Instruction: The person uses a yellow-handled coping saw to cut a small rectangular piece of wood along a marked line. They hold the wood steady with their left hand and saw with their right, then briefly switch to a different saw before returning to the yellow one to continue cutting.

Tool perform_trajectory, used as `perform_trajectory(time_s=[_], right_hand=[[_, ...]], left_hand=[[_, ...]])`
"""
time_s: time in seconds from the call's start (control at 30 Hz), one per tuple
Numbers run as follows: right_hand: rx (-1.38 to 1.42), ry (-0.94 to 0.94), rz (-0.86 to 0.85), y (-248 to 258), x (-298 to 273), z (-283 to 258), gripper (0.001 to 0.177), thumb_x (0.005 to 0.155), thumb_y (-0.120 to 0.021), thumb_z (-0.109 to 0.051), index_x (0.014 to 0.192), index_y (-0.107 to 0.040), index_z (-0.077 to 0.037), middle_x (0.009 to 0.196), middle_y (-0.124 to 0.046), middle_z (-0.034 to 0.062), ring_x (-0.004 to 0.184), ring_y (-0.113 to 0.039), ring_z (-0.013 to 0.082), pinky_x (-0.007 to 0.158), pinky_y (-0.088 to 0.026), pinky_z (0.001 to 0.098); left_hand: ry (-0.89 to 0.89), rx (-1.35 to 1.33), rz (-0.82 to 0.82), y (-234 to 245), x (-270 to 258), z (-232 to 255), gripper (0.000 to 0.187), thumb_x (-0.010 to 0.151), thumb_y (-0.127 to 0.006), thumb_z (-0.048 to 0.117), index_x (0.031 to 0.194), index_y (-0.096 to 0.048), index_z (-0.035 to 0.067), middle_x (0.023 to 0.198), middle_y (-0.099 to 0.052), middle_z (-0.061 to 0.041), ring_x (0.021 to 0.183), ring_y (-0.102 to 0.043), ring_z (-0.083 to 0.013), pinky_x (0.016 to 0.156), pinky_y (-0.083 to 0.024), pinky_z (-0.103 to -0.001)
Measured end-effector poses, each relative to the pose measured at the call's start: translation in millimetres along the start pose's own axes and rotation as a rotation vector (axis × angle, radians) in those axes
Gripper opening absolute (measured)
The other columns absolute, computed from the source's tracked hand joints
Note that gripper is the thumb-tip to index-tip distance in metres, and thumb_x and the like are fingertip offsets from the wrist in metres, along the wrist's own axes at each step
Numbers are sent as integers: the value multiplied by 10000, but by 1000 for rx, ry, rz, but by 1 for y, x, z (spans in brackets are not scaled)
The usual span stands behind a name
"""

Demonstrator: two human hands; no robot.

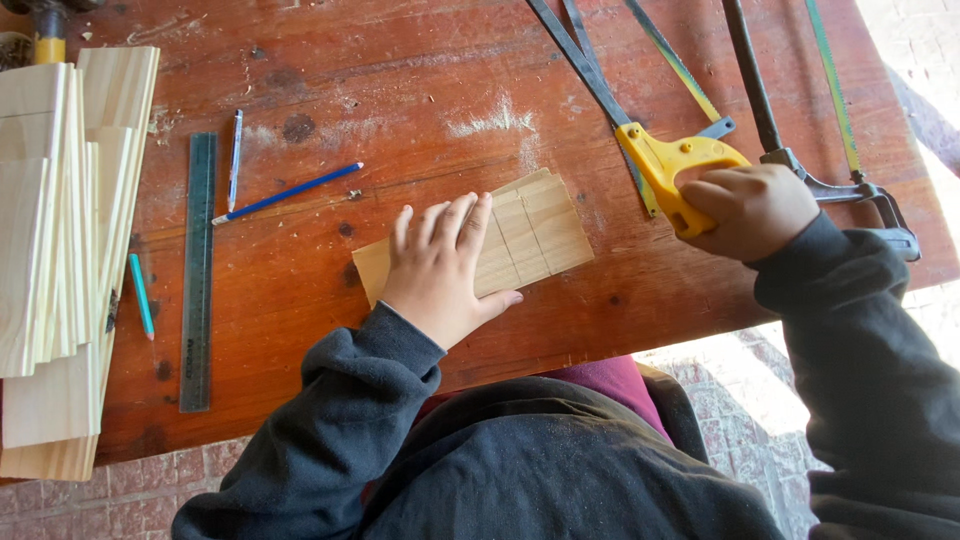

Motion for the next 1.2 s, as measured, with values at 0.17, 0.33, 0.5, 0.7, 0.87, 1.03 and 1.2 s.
perform_trajectory(time_s=[0.17, 0.33, 0.5, 0.7, 0.87, 1.03, 1.2], right_hand=[[-11, -81, -48, 9, 21, 7, 430, 981, -787, -417, 781, -574, -102, 836, -674, 55, 743, -668, 224, 558, -514, 371], [-171, -192, -39, -9, 6, 37, 396, 879, -815, -528, 972, -719, -155, 954, -686, 8, 879, -689, 254, 701, -567, 394], [-283, -193, 92, -7, 10, 16, 410, 914, -840, -414, 1111, -674, -95, 1095, -642, 77, 971, -627, 293, 889, -531, 453], [-289, -154, 152, -12, 29, -35, 249, 982, -765, -415, 1011, -739, -170, 1052, -675, 3, 989, -638, 243, 925, -430, 419], [-300, -262, 106, -16, 40, -44, 104, 960, -771, -267, 1017, -707, -208, 1078, -641, -53, 983, -543, 234, 864, -405, 424], [-84, -257, 49, -8, 32, -71, 46, 981, -704, -172, 1027, -705, -172, 1093, -672, -12, 973, -585, 262, 848, -424, 442], [86, -332, -12, 2, -20, -106, 217, 944, -721, -315, 1077, -679, -148, 1153, -674, 20, 996, -584, 292, 878, -440, 450]], left_hand=[[-47, 17, 131, 20, -1, 8, 1262, 561, -884, 779, 1548, -411, 151, 1411, -479, -73, 1209, -501, -293, 1104, -371, -570], [-22, -39, 98, 17, 0, 6, 1149, 621, -833, 783, 1500, -464, 141, 1421, -511, -83, 1208, -506, -303, 1098, -346, -560], [-26, -75, 90, 16, 0, 5, 1100, 659, -825, 756, 1489, -475, 127, 1425, -518, -89, 1205, -516, -307, 1094, -352, -550], [-17, -95, 92, 19, -2, 5, 1134, 617, -872, 736, 1495, -477, 137, 1449, -514, -88, 1237, -506, -302, 1104, -354, -556], [-9, -105, 70, 19, 0, 4, 1093, 647, -836, 744, 1484, -486, 134, 1453, -524, -89, 1232, -512, -303, 1092, -359, -551], [-15, -141, 82, 20, 0, 2, 1077, 664, -829, 734, 1485, -490, 124, 1453, -528, -101, 1249, -507, -301, 1105, -349, -538], [-33, -148, 96, 21, -1, 2, 1069, 681, -828, 730, 1481, -485, 110, 1455, -524, -114, 1248, -504, -314, 1101, -362, -541]])
Point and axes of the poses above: each hand's wrist, its own x-axis towards the middle knuckle, its own y-axis out of the back of the hand, z = x × y, the point moved 8 cm from there along x, towards the middle knuckle
